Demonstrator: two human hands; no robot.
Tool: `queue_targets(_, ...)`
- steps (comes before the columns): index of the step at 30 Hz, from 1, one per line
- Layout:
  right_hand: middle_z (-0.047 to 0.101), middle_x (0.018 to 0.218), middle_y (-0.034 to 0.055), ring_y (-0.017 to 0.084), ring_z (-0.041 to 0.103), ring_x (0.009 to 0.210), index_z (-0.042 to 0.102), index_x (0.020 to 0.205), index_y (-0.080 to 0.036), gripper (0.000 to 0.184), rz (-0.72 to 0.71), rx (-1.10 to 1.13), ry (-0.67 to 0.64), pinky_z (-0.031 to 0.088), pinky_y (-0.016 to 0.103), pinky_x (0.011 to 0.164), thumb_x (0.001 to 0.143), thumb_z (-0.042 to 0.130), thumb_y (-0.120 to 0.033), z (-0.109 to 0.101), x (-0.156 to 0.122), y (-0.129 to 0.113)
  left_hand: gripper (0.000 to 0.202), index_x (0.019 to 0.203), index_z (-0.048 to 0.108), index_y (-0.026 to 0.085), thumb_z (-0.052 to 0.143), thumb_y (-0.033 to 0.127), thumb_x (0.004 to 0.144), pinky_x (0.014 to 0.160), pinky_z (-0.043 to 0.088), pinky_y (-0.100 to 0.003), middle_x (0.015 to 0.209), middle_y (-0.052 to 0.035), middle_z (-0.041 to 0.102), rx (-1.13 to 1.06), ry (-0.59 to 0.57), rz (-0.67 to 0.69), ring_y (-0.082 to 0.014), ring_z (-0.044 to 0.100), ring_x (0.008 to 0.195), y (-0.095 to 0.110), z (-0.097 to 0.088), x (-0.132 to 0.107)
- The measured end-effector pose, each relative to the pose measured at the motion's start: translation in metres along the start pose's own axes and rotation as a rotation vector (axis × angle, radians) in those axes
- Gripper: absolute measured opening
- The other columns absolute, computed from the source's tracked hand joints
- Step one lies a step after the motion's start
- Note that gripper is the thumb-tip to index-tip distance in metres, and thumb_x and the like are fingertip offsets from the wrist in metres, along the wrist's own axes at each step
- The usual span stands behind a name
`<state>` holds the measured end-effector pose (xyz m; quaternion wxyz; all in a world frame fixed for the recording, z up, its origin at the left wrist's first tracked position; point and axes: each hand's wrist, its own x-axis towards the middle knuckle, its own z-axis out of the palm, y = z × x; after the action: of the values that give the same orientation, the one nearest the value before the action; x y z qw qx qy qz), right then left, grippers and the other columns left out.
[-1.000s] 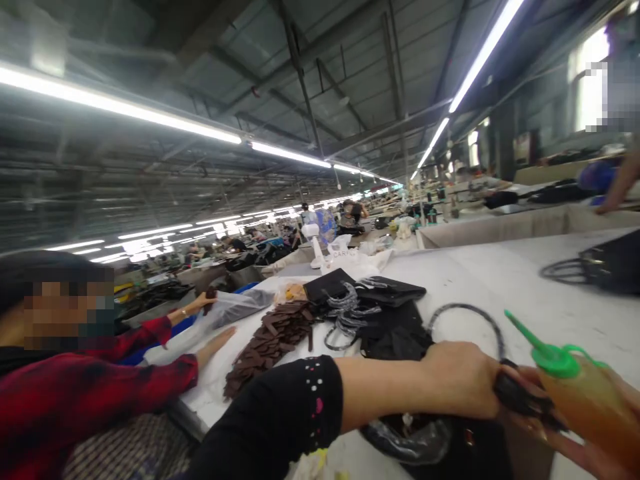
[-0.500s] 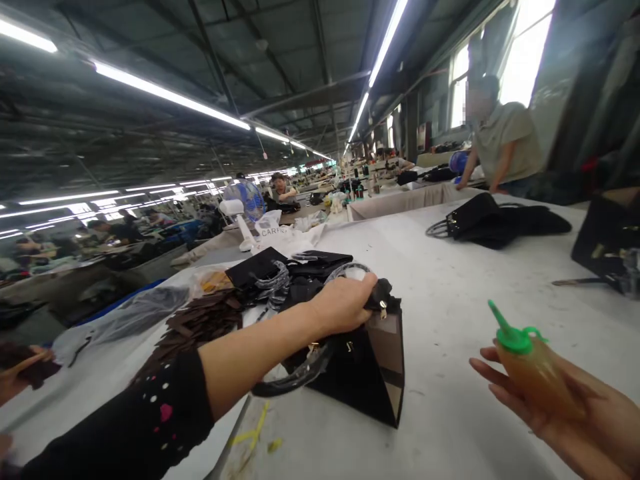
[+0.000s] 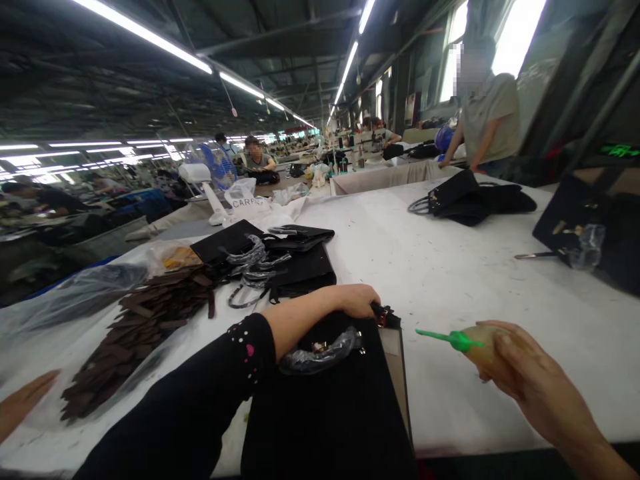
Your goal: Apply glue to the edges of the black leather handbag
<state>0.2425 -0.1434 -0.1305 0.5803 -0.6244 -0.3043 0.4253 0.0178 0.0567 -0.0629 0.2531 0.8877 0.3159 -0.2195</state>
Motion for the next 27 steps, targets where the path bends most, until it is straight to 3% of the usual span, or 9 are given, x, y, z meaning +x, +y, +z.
queue_targets(4,0.070,0.089,0.0064,0.024,0.064,0.069,0.067,0.102,-0.024,0.053,-0.091,-0.318,0.020,0.056,0.032,0.050,0.073,0.067,-0.068,-0.009,0.011,0.021,0.033,0.100,0.077,0.019,0.071,0.034,0.071,0.064,0.047,-0.023,0.084,-0.0021,0.075,-0.103,-0.032,-0.009,-0.0169,0.065,0.077,-0.023,0.018,0.024)
queue_targets(10,0.073,0.097,0.0063,0.029,0.067,0.092,0.068,0.095,-0.025,0.036,-0.407,-0.498,-0.030,0.055,0.042,0.081,0.084,0.060,-0.058,-0.003,0.035,0.040,0.029,0.100,0.076,0.021,0.066,0.026,0.074,0.067,0.048,-0.019,0.087,0.0013,0.075,-0.213,-0.025,0.031,-0.0139,0.065,0.080,-0.043,0.033,0.041)
queue_targets(17,0.069,0.091,0.0046,0.023,0.064,0.086,0.066,0.094,-0.024,0.027,-0.526,-0.524,-0.157,0.051,0.036,0.077,0.091,0.056,-0.050,0.002,0.058,0.041,0.025,0.096,0.075,0.018,0.062,0.016,0.074,0.069,0.047,-0.019,0.087,0.0006,0.074,-0.248,-0.002,0.115,-0.0127,0.064,0.080,-0.047,0.037,0.044)
queue_targets(23,0.067,0.088,0.0041,0.022,0.063,0.082,0.068,0.095,-0.025,0.027,-0.525,-0.584,-0.330,0.049,0.035,0.074,0.094,0.054,-0.048,-0.002,0.057,0.035,0.022,0.095,0.075,0.018,0.064,0.017,0.075,0.070,0.046,-0.018,0.086,0.0012,0.075,-0.249,0.026,0.151,-0.0121,0.064,0.079,-0.051,0.043,0.046)
queue_targets(27,0.067,0.090,0.0054,0.023,0.063,0.084,0.068,0.098,-0.024,0.031,-0.559,-0.574,-0.264,0.049,0.036,0.075,0.094,0.053,-0.050,0.001,0.058,0.035,0.022,0.095,0.075,0.019,0.065,0.017,0.076,0.071,0.045,-0.017,0.086,0.0018,0.075,-0.234,0.040,0.163,-0.0116,0.064,0.080,-0.051,0.043,0.045)
